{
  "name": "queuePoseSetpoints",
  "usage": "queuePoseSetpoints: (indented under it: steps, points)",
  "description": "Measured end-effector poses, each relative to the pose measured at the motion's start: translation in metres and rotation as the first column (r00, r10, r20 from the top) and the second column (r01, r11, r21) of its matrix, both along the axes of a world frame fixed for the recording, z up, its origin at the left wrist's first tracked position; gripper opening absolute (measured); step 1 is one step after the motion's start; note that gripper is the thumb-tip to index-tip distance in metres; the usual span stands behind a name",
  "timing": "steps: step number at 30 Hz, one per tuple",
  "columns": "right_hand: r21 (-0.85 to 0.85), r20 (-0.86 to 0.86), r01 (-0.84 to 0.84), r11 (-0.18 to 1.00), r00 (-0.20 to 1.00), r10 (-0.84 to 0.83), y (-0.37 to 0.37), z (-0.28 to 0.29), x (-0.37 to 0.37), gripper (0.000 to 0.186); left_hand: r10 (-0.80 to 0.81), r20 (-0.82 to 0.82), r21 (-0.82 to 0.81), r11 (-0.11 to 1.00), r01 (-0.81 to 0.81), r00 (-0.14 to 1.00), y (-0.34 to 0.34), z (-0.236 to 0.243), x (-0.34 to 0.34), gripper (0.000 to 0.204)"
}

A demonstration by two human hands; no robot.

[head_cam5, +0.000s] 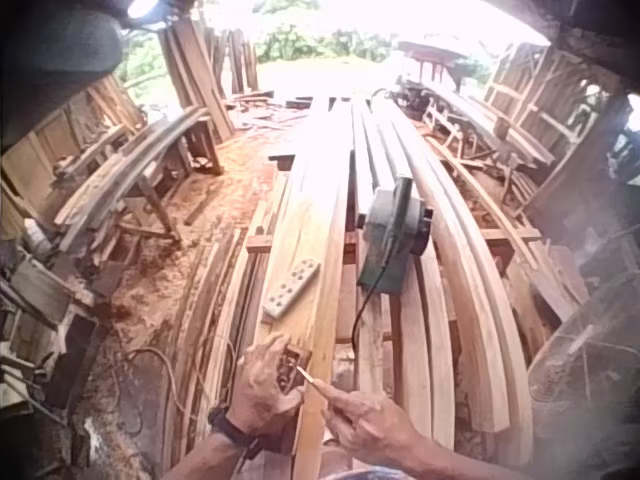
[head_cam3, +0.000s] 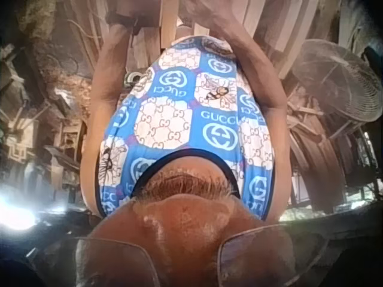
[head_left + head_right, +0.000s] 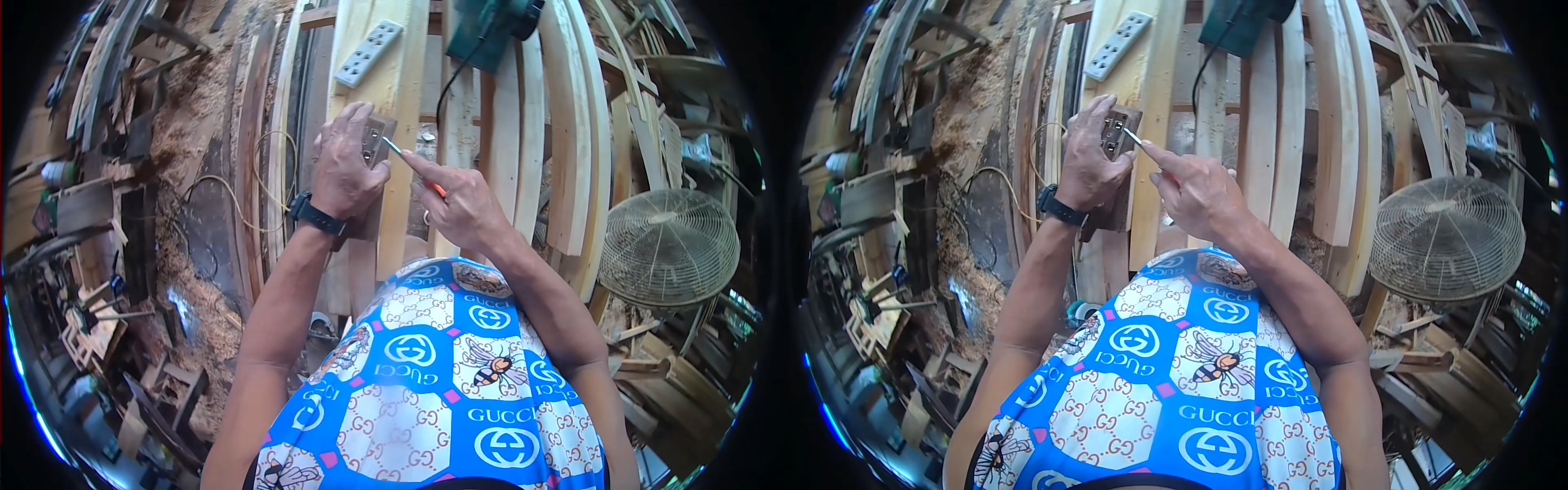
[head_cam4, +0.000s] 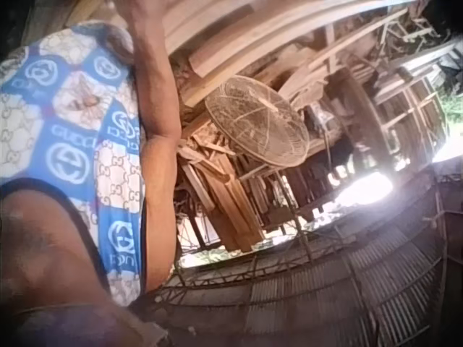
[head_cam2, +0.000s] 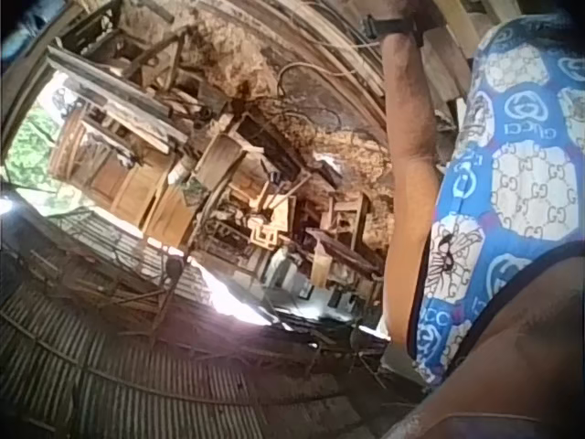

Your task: The person uses a screwdriver to remove screws from the front plate of a power outlet sitting on lumber, opens the housing to reveal the internal components, and uses the screwdriver to adjust or tighten screws on the internal terminals. The person then places the cover back on the outlet and begins re-securing it with the screwdriver.

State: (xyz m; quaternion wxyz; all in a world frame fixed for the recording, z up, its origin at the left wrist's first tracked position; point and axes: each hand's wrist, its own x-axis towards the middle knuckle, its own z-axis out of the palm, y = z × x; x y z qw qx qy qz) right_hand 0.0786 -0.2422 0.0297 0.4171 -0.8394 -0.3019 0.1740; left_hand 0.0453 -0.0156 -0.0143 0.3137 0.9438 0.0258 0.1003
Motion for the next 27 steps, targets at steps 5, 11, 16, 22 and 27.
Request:
queuePoseSetpoints:
  steps: [5, 11, 16, 22, 27]
  points:
    - [-0.114, -0.130, -0.004, 0.993, 0.991, -0.011, 0.012, 0.011, 0.001, 0.046, 0.127, 0.003, -0.041, 0.991, -0.127, 0.992, -0.005, -0.002, -0.001, 0.090]
    - [-0.207, -0.076, -0.036, 0.978, 0.997, 0.021, 0.015, 0.015, 0.005, 0.046, 0.145, 0.026, -0.106, 0.984, -0.142, 0.989, -0.007, 0.001, 0.000, 0.074]
    - [-0.239, -0.039, -0.025, 0.971, 0.999, 0.016, 0.017, 0.021, 0.006, 0.046, 0.156, 0.049, -0.272, 0.952, -0.137, 0.987, -0.004, -0.003, -0.001, 0.055]
    - [-0.230, -0.144, 0.029, 0.973, 0.988, -0.064, 0.015, 0.029, -0.002, 0.048, 0.120, 0.062, -0.275, 0.956, -0.099, 0.991, -0.009, 0.000, -0.003, 0.049]
    - [-0.248, -0.335, 0.112, 0.962, 0.922, -0.194, 0.026, 0.040, -0.009, 0.050, 0.108, 0.048, -0.260, 0.961, -0.092, 0.993, -0.010, -0.001, -0.002, 0.045]
